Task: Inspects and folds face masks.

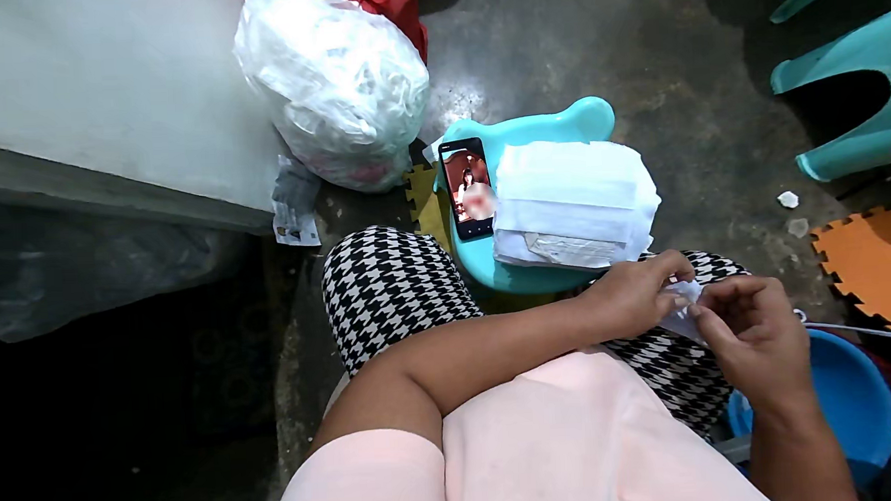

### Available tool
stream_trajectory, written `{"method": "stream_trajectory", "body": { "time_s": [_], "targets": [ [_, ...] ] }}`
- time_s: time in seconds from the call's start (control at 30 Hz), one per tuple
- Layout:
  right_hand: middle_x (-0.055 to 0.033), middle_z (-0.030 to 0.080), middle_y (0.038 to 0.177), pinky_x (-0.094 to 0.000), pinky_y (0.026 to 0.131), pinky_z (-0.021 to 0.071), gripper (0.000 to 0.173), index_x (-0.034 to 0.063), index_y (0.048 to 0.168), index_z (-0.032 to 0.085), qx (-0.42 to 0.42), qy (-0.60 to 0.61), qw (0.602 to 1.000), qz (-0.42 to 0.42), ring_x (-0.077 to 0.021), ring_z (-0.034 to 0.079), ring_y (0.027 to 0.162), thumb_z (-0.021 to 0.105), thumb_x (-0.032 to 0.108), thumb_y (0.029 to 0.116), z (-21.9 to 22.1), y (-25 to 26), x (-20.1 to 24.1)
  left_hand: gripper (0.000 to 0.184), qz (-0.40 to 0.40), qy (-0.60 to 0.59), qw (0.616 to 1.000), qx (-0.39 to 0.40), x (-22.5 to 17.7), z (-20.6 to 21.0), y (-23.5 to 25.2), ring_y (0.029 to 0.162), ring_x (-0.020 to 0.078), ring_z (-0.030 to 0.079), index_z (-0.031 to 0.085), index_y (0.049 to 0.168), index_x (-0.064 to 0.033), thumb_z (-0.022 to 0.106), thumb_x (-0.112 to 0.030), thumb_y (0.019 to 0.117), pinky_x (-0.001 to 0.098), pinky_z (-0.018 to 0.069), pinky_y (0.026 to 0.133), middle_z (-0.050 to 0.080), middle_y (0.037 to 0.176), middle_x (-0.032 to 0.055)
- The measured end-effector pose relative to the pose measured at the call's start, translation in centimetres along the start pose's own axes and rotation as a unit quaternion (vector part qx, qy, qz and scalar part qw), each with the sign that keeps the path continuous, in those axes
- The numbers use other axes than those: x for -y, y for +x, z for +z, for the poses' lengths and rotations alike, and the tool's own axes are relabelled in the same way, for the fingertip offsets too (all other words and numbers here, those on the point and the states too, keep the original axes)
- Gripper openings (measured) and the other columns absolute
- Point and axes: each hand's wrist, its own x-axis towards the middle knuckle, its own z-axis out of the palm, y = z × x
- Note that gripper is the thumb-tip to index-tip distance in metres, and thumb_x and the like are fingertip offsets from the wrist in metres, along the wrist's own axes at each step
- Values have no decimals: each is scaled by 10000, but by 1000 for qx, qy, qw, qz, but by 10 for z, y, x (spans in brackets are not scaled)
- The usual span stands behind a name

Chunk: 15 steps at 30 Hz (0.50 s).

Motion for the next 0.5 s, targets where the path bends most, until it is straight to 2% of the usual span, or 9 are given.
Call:
{"method": "stream_trajectory", "body": {
  "time_s": [0.1,0.2,0.33,0.5],
  "targets": [
    [58,601,902,-120,697,515,271,12,1093,513,-1,40,999,5,51,584,764,621,77,854,-2,0,-2,267,5,26,1000,-2,1,0,-1,938,295,680,636,1205,74,559,-123,1041,437,528,893,694,1018,223],
    [91,602,905,-125,711,526,268,61,1092,509,-9,73,997,9,46,595,774,628,59,852,-3,1,-1,275,4,37,999,-2,0,-1,-2,896,282,667,649,1126,86,566,-164,1048,418,522,856,685,960,215],
    [118,611,920,-142,722,543,288,107,1094,502,-17,115,993,14,35,613,788,636,44,847,-5,1,-5,297,-4,41,999,7,0,-2,-3,845,269,639,647,1100,93,576,-191,1045,406,512,819,663,907,204],
    [146,621,913,-162,698,552,306,167,1086,504,-26,172,985,23,22,620,772,633,34,843,-8,3,-8,311,-19,56,998,20,-1,-2,-6,874,292,651,644,1099,96,586,-204,1044,426,520,846,667,927,218]
  ]
}}
